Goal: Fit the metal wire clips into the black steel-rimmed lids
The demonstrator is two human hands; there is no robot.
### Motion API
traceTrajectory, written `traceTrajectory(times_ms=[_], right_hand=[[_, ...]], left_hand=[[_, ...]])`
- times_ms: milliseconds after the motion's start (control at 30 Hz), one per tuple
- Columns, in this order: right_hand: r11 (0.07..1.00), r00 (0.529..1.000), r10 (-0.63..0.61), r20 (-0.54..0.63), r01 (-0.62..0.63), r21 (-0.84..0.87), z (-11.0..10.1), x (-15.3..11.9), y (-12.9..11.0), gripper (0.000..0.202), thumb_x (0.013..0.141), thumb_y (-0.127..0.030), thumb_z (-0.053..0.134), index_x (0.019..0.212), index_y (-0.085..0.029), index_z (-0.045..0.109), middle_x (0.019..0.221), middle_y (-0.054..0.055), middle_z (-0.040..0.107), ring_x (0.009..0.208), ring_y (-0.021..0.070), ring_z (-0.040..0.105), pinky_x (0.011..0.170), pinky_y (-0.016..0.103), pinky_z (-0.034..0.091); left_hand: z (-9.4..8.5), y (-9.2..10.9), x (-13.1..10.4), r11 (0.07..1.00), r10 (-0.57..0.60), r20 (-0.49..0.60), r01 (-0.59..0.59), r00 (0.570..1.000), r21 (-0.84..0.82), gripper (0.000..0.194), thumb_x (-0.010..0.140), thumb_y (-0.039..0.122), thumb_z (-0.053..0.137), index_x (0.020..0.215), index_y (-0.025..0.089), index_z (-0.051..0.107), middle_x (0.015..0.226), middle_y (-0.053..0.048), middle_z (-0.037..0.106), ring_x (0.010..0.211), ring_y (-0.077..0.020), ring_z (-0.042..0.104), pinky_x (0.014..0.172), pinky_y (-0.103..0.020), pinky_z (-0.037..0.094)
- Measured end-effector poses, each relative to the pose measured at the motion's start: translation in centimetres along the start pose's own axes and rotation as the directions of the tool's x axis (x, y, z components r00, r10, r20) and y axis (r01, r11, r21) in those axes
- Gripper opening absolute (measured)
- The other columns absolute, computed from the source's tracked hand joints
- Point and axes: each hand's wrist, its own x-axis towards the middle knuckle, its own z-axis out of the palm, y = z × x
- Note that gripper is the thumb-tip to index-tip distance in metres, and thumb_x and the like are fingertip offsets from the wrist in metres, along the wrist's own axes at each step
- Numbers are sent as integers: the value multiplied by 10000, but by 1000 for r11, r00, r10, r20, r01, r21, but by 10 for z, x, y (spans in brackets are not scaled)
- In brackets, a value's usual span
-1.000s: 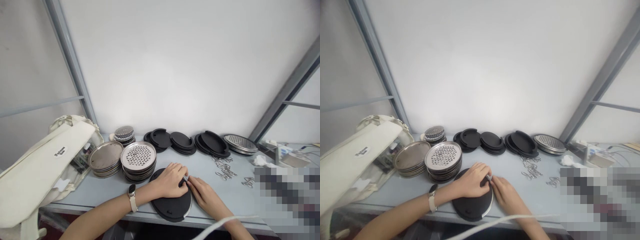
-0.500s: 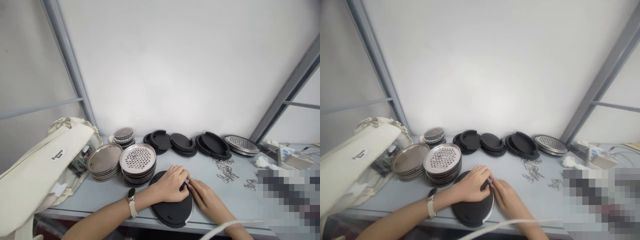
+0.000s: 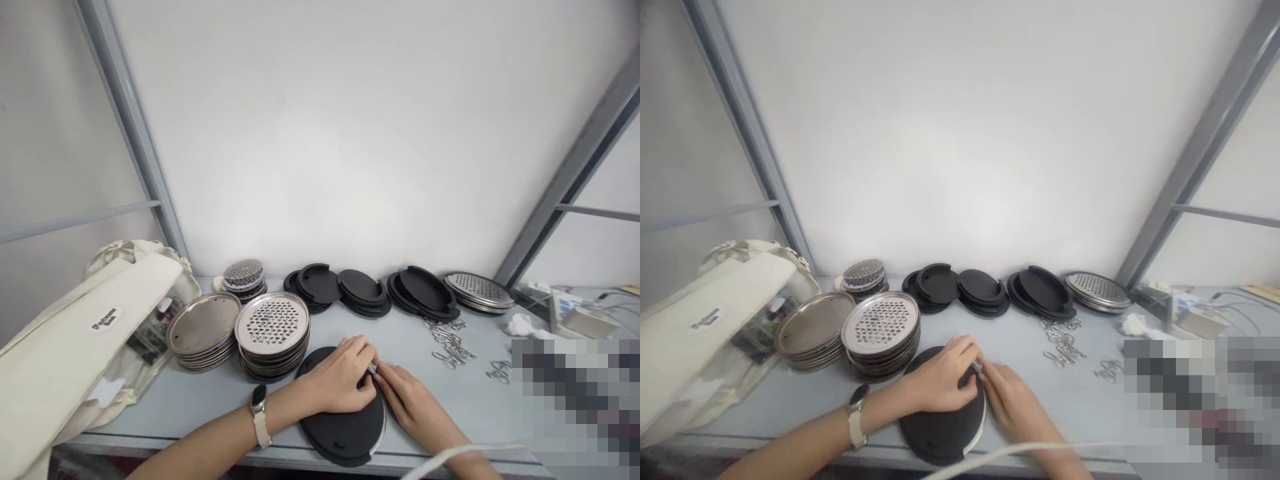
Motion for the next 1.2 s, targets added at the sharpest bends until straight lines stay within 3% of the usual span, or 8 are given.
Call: traceTrajectory(times_ms=[433,700,900,1200], right_hand=[[1000,1000,8,3,-8,-8,1,-1,2,297,968,-243,328,1178,-188,531,944,108,649,885,235,621,766,365,501],[1000,1000,21,2,-20,-24,0,-1,-1,251,972,-246,326,1063,-183,552,896,95,638,844,226,614,742,356,493],[1000,1000,16,3,-16,-19,-1,0,-3,260,972,-232,330,1129,-188,533,926,95,641,869,224,614,756,354,490],[1000,1000,3,-15,-3,-6,-3,0,-5,230,970,-231,332,1015,-194,555,893,86,642,836,214,618,734,332,484]], left_hand=[[-2,0,1,992,7,-2,-7,1000,-128,272,759,95,484,1007,183,414,1015,-55,487,947,-185,488,876,-284,427],[-4,0,0,991,6,5,-5,1000,-132,257,763,97,488,995,182,419,1006,-55,489,942,-187,488,866,-288,431],[-3,0,0,991,3,5,-2,1000,-132,258,765,96,490,995,187,419,1010,-55,488,946,-189,489,855,-285,433],[-4,-1,0,990,17,4,-16,1000,-137,250,762,92,488,984,185,422,999,-54,487,940,-182,491,865,-285,433]])
